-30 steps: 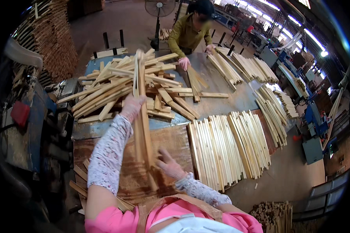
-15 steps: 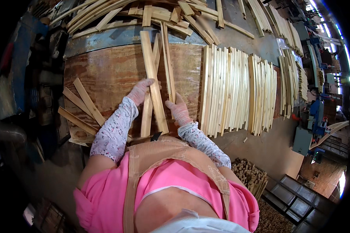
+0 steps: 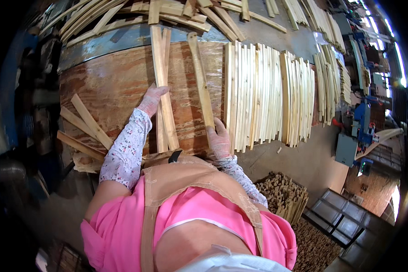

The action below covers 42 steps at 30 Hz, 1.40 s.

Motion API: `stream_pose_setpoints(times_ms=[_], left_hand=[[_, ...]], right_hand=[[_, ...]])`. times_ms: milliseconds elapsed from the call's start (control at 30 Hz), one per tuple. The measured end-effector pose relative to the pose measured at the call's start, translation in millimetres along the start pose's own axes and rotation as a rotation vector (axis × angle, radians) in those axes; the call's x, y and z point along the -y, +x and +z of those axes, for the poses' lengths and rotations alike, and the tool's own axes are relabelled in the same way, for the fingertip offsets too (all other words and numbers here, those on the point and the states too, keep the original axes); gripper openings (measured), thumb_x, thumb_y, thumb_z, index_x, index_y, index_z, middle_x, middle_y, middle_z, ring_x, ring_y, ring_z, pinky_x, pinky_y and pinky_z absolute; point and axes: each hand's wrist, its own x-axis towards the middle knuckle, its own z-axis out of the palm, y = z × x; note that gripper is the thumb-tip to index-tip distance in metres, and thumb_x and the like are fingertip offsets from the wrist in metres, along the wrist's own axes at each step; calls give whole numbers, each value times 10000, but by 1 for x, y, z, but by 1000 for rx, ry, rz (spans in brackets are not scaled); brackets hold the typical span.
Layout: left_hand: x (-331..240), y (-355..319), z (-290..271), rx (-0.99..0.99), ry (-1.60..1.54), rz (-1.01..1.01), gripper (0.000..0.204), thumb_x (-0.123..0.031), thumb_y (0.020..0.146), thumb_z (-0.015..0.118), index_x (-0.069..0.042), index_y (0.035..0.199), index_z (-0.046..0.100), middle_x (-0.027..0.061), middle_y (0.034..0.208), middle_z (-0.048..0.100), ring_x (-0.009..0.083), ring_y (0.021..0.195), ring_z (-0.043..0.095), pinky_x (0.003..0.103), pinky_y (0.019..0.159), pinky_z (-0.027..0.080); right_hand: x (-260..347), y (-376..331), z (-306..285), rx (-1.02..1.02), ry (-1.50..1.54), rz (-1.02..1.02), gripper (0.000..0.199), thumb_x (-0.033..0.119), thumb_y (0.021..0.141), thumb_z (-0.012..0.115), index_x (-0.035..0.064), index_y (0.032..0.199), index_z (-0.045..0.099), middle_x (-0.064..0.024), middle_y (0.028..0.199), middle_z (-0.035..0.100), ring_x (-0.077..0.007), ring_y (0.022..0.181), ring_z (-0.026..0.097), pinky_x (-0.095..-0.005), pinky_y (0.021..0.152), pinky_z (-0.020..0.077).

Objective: The person sorts wooden planks on a workbench in a workshop. They pick up individual planks from a disorganized pile, inspect them, and place them into a neat, aligned stack. The process involves repetitive handling and organizing of the wood pieces.

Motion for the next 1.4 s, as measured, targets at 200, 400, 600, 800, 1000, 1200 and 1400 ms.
stream_pose_setpoints(times_ms=[200, 400, 600, 800, 1000, 1200, 1400], left_hand=[[-54, -40, 0, 22, 17, 170, 332, -209, 970, 770, 11, 1207, 692, 96, 1014, 745, 199, 853, 725, 357, 763, 621], [-97, -91, -35, -125, 196, 315, 379, -264, 974, 793, -17, 1246, 700, 69, 1036, 759, 163, 973, 713, 310, 905, 564], [-92, -85, 29, -443, 285, 427, 579, -459, 1024, 731, -8, 1361, 597, 38, 1049, 645, 157, 901, 576, 344, 833, 511], [-18, -32, 39, -292, -322, 308, 473, -424, 1080, 620, -81, 1405, 589, 92, 1096, 731, 218, 863, 704, 381, 714, 606], [-7, -25, 46, -378, -76, 199, 553, -287, 976, 764, -32, 1439, 604, 112, 1116, 748, 245, 922, 705, 384, 817, 582], [-4, -24, 80, -421, 322, 188, 681, -386, 899, 843, 39, 1384, 623, 199, 1206, 751, 307, 1074, 703, 398, 983, 540], [19, -28, 142, -333, 487, 291, 423, -290, 942, 746, 8, 1234, 681, 255, 1070, 759, 387, 1010, 743, 453, 896, 573]], right_hand=[[-7, 9, 23, 81, -36, -67, 439, 135, 1029, 665, -45, 1426, 615, -131, 1234, 740, -161, 1134, 673, -293, 1008, 523], [72, -4, 106, 904, -572, -487, 454, 318, 1086, 567, 38, 1435, 647, -181, 1393, 702, -267, 1329, 629, -388, 1141, 456], [124, -3, 125, 581, 7, -265, 711, 239, 1000, 667, -8, 1619, 418, -245, 1547, 556, -283, 1423, 542, -365, 1176, 428], [132, 13, 71, 499, 108, 211, 642, 117, 975, 659, -11, 1575, 469, -133, 1080, 744, -146, 753, 667, -291, 608, 554], [47, 8, -11, -80, -653, -207, 557, 201, 945, 694, 2, 1459, 613, -202, 1290, 727, -326, 1080, 706, -443, 932, 570], [3, 27, -34, -413, -1068, -531, 692, 320, 875, 746, 81, 1503, 581, -210, 1483, 602, -384, 1428, 500, -486, 1244, 368], [15, 24, -43, -364, -1041, -482, 669, 285, 884, 744, 92, 1505, 583, -205, 1524, 576, -400, 1419, 497, -505, 1239, 353]])
